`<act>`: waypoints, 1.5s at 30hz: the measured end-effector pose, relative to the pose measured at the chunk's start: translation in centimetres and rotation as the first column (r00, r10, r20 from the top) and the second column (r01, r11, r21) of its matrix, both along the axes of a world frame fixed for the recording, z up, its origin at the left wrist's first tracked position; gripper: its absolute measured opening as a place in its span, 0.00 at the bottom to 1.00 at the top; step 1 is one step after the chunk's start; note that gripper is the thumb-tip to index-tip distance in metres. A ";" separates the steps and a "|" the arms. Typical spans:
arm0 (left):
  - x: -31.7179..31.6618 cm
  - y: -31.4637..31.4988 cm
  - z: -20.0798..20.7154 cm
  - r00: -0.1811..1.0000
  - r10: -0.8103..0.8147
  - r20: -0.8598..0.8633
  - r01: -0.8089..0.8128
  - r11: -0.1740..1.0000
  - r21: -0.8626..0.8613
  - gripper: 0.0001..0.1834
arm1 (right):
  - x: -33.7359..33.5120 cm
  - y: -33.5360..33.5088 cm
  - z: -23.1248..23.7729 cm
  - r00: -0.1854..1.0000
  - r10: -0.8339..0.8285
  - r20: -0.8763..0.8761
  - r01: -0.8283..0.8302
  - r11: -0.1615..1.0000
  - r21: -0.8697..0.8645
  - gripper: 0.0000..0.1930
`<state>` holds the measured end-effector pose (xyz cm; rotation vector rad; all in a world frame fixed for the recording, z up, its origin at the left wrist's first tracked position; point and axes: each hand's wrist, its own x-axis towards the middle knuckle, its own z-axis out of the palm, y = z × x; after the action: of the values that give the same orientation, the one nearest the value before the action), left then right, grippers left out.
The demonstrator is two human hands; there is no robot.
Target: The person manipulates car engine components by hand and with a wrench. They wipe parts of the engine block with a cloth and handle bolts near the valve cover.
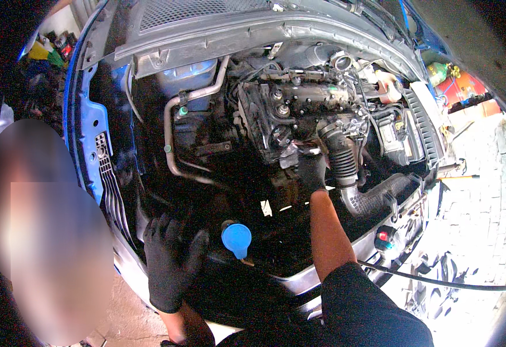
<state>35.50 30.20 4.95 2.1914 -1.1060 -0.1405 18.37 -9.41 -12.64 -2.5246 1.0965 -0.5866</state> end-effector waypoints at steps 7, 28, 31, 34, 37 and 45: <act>-0.3 -0.2 0.0 1.000 -0.022 0.007 0.022 0.999 0.044 0.22 | 6.5 9.4 0.8 0.897 -0.275 -0.345 0.303 0.953 0.029 0.15; -0.3 0.1 -0.1 0.999 -0.053 0.007 0.053 0.998 0.040 0.24 | 6.0 6.8 1.7 0.970 -0.207 0.125 0.201 0.978 0.062 0.57; -0.3 0.1 -0.2 0.999 -0.038 -0.020 0.039 0.999 0.038 0.24 | 7.2 7.1 -0.5 0.926 -0.358 0.121 0.352 0.934 0.065 0.58; 0.2 0.4 0.2 0.999 -0.040 -0.034 0.042 0.997 0.058 0.24 | 7.6 8.2 -0.5 0.879 -0.456 0.140 0.421 0.879 0.223 0.54; 0.1 0.5 -0.1 0.998 -0.040 -0.047 0.040 0.999 0.012 0.25 | 4.3 6.8 -5.7 0.785 -0.499 0.368 0.428 0.865 0.260 0.47; 0.4 0.4 0.2 0.999 -0.044 -0.019 0.045 0.997 0.058 0.27 | 4.8 8.5 -1.3 0.862 -0.456 0.220 0.414 0.885 0.213 0.50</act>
<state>35.86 30.63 5.18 2.2134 -1.1546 -0.2143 23.15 -0.92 -13.99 -1.9896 1.5513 -0.8849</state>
